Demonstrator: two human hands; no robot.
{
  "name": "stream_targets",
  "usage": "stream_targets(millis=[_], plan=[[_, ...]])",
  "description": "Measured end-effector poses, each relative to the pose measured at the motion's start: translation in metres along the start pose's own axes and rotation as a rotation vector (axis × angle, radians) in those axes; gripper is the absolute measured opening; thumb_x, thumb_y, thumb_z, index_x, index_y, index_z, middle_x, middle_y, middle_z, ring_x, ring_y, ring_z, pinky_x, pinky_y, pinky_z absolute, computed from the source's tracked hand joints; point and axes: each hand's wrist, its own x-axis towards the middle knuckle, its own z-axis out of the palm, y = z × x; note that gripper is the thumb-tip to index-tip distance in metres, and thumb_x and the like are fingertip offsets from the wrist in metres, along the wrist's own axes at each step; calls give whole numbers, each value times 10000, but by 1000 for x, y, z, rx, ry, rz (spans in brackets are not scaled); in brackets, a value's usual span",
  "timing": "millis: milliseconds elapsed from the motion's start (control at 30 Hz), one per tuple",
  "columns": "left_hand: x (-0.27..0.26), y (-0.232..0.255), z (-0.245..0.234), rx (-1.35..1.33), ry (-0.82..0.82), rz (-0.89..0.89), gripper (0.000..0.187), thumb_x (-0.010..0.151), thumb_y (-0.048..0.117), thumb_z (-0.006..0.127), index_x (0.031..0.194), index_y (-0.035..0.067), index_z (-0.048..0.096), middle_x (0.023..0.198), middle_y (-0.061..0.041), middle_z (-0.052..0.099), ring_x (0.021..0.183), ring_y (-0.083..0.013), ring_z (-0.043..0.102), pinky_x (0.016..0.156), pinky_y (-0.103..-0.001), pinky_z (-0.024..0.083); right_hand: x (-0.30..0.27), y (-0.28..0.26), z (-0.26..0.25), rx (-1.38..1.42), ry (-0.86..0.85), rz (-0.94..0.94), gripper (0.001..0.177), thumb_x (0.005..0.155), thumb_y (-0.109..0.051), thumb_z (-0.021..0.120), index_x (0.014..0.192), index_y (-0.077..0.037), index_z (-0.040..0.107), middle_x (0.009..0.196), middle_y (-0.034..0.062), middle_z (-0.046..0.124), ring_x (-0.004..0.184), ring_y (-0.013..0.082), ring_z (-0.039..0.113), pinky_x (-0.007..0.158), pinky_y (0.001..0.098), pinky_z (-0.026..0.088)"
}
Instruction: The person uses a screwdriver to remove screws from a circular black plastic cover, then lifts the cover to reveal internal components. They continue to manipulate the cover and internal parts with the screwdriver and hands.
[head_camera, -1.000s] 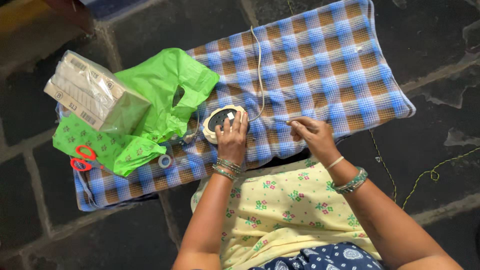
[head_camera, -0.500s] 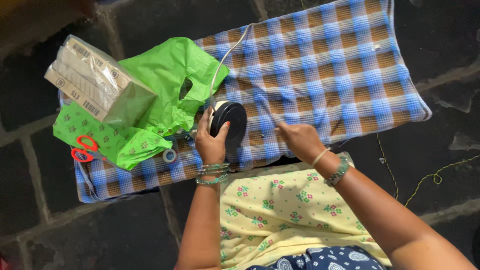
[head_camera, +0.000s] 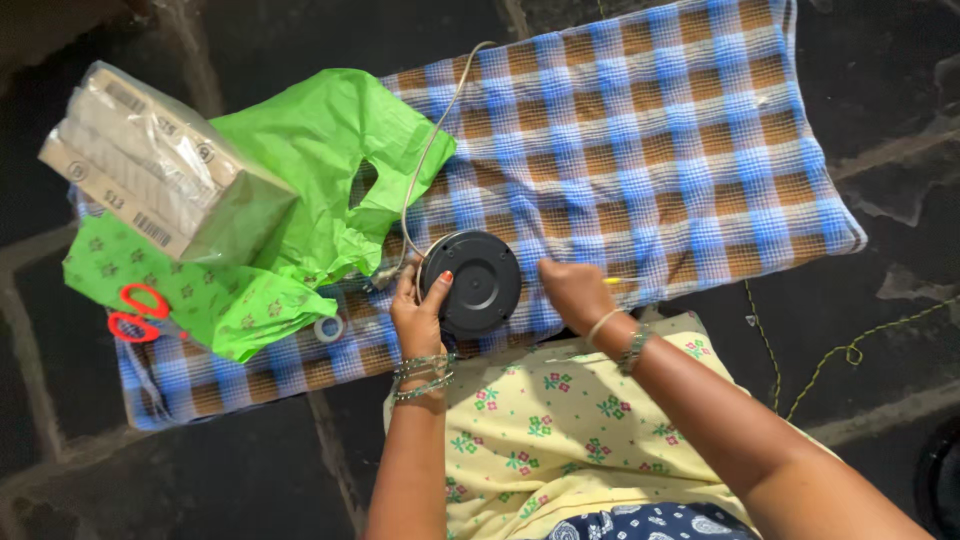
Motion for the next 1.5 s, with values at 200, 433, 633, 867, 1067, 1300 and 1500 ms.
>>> stream_targets(millis=[200, 433, 633, 867, 1067, 1300, 1500], plan=[[-6, -32, 13, -114, -20, -157, 588, 850, 15, 768, 1393, -47, 553, 1215, -115, 709, 1061, -171, 683, 928, -287, 557, -3, 77, -34, -201, 218, 188, 57, 939, -130, 607, 889, -123, 633, 714, 128, 699, 625, 337, 692, 546, 463, 534], [-1, -61, 12, -152, -53, -223, 599, 860, 33, 770, 1402, -79, 540, 1215, -142, 707, 1068, -192, 684, 941, -305, 554, -9, 75, -57, -33, 164, 228, 387, 889, -259, 688, 1240, -98, 666, 707, 125, 709, 506, 264, 649, 447, 401, 513], [10, -74, 5, -78, -62, -169, 588, 882, 79, 769, 1400, -78, 541, 1280, -145, 690, 1115, -193, 675, 967, -290, 539, -28, 54, -111, 214, 349, 346, 225, 1063, -260, 615, 1204, -145, 748, 678, 79, 666, 549, 149, 573, 511, 312, 403], [8, -71, 12, 488, 46, -41, 545, 908, 210, 740, 1382, -14, 594, 1298, -171, 689, 1146, -254, 683, 984, -347, 528, -44, 18, -163, 1371, 430, 354, 265, 1131, -223, 490, 1178, -27, 662, 654, -56, 431, 515, 22, 332, 434, 205, 259], [-12, -43, 17, 773, 106, 275, 454, 923, 190, 722, 1345, 35, 657, 1344, -173, 647, 1200, -303, 624, 1010, -387, 488, -65, -15, -172, 1759, 401, 409, 274, 1121, -233, 443, 1195, -30, 612, 605, -26, 449, 443, 42, 296, 389, 218, 254], [-110, -9, 50, 277, -562, -134, 381, 1030, 335, 546, 1303, 101, 672, 1131, -58, 777, 989, -182, 742, 791, -311, 601, -89, -37, -176, 1960, 391, 353, 331, 1137, -300, 391, 1256, -36, 551, 607, -14, 433, 437, 56, 285, 407, 222, 253], [-162, 3, 58, 123, -778, -241, 340, 1030, 348, 653, 1090, 29, 757, 868, -83, 775, 787, -154, 748, 704, -292, 600, -116, -48, -182, 2011, 423, 271, 331, 1149, -302, 393, 1255, -34, 557, 619, -16, 426, 447, 54, 286, 421, 220, 260]])
